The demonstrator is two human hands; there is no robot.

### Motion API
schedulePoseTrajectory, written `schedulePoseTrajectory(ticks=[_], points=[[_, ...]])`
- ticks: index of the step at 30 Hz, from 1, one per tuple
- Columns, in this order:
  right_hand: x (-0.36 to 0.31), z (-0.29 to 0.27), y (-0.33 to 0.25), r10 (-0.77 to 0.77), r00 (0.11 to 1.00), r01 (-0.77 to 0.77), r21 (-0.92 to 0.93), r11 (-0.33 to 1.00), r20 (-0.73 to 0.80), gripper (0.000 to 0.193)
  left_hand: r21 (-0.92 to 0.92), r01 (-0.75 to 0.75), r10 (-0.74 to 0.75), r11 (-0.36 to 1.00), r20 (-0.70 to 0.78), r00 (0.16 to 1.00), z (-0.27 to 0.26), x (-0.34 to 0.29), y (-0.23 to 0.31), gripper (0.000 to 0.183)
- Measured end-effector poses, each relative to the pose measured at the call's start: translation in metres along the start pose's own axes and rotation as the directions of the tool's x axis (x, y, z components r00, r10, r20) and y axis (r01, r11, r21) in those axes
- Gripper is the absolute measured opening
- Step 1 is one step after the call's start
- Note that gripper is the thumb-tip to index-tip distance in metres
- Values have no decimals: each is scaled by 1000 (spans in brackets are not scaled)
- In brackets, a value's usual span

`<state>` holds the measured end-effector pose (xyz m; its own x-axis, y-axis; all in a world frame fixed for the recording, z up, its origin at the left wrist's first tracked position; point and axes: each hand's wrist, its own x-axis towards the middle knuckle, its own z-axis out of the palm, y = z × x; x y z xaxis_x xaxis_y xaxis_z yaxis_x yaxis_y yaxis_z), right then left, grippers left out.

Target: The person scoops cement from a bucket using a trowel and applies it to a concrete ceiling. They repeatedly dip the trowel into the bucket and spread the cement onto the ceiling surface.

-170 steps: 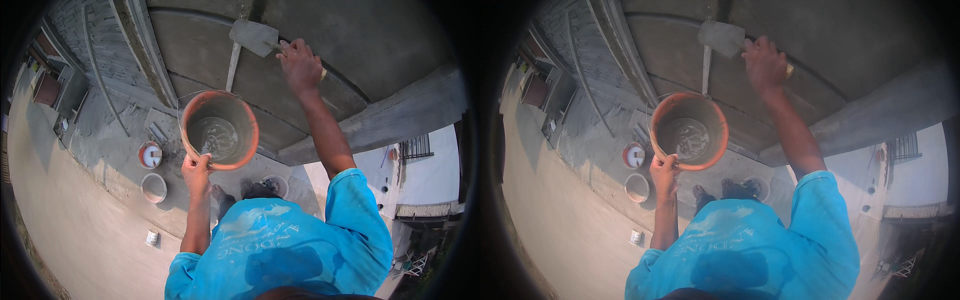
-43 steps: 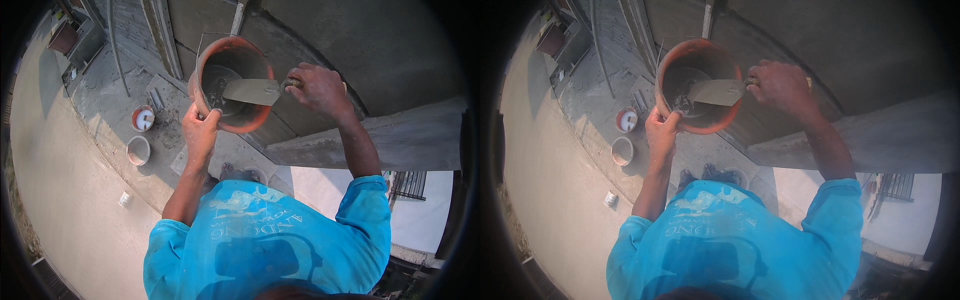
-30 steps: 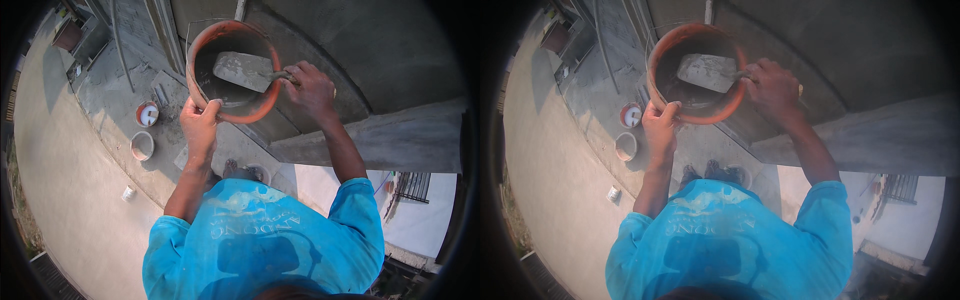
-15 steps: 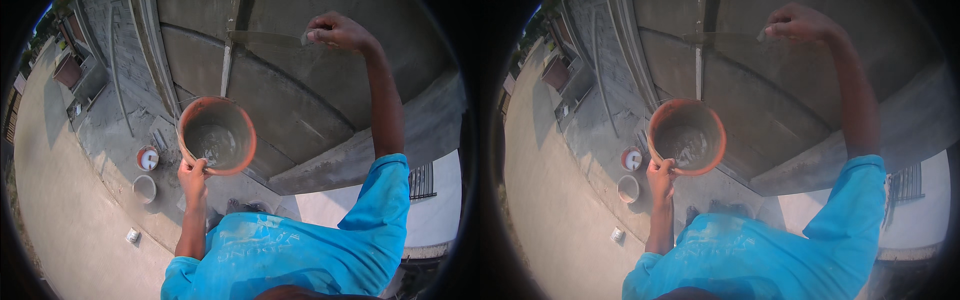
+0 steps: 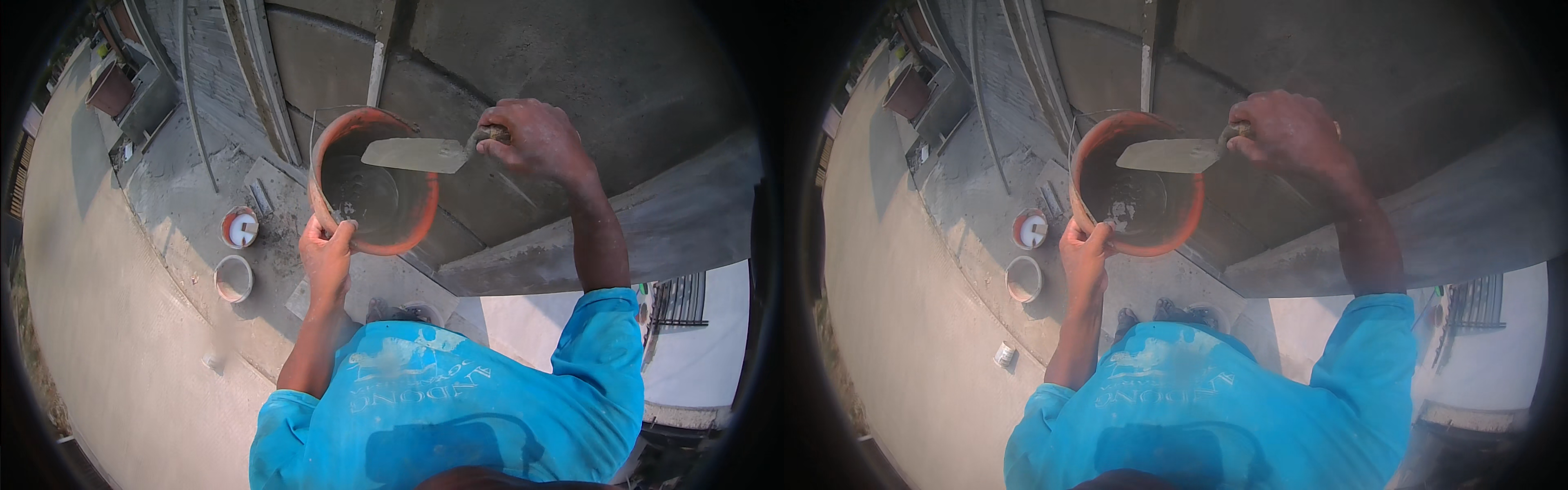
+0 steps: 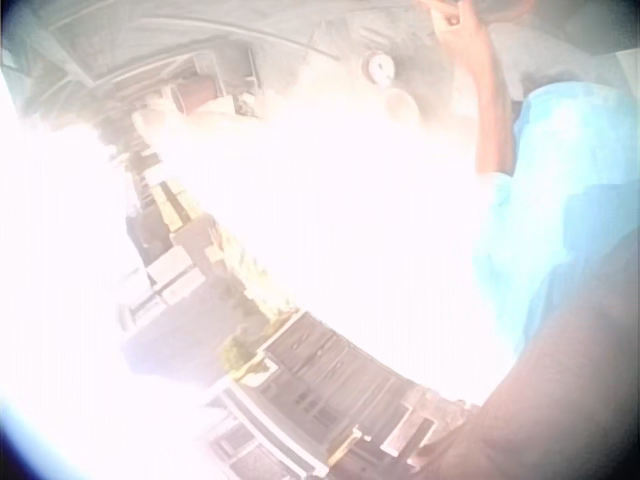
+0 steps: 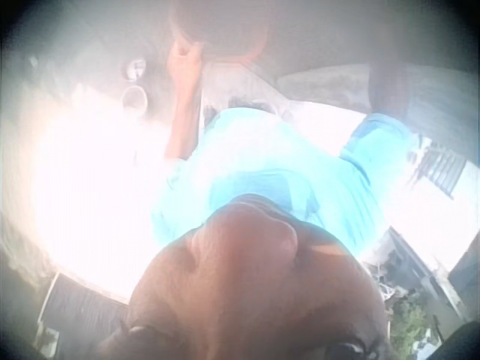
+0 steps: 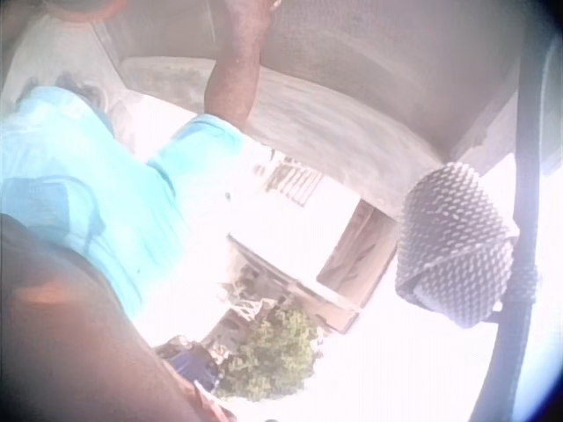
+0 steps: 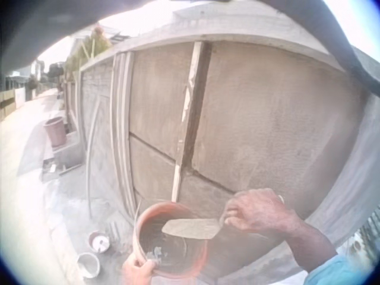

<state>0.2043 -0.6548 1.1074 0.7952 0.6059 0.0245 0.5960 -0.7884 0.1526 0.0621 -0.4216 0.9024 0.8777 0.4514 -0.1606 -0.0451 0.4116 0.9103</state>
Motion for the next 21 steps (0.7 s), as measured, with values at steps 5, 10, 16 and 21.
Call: schedulePoseTrajectory(ticks=[5,10,16,21], points=[[-13,98,-37,59,993,-63,40,997,104,26,211,-162,159,964,32,987,18,-2,-4,30],[-22,149,-39,49,981,-29,107,994,-189,26,153,-295,295,943,29,955,26,-8,1,32],[-37,129,-19,106,918,-61,127,990,-382,27,-63,-98,96,993,-41,995,12,13,16,15],[-37,67,-11,88,905,-27,150,988,-416,27,-206,6,-19,978,-64,998,6,21,11,16]])
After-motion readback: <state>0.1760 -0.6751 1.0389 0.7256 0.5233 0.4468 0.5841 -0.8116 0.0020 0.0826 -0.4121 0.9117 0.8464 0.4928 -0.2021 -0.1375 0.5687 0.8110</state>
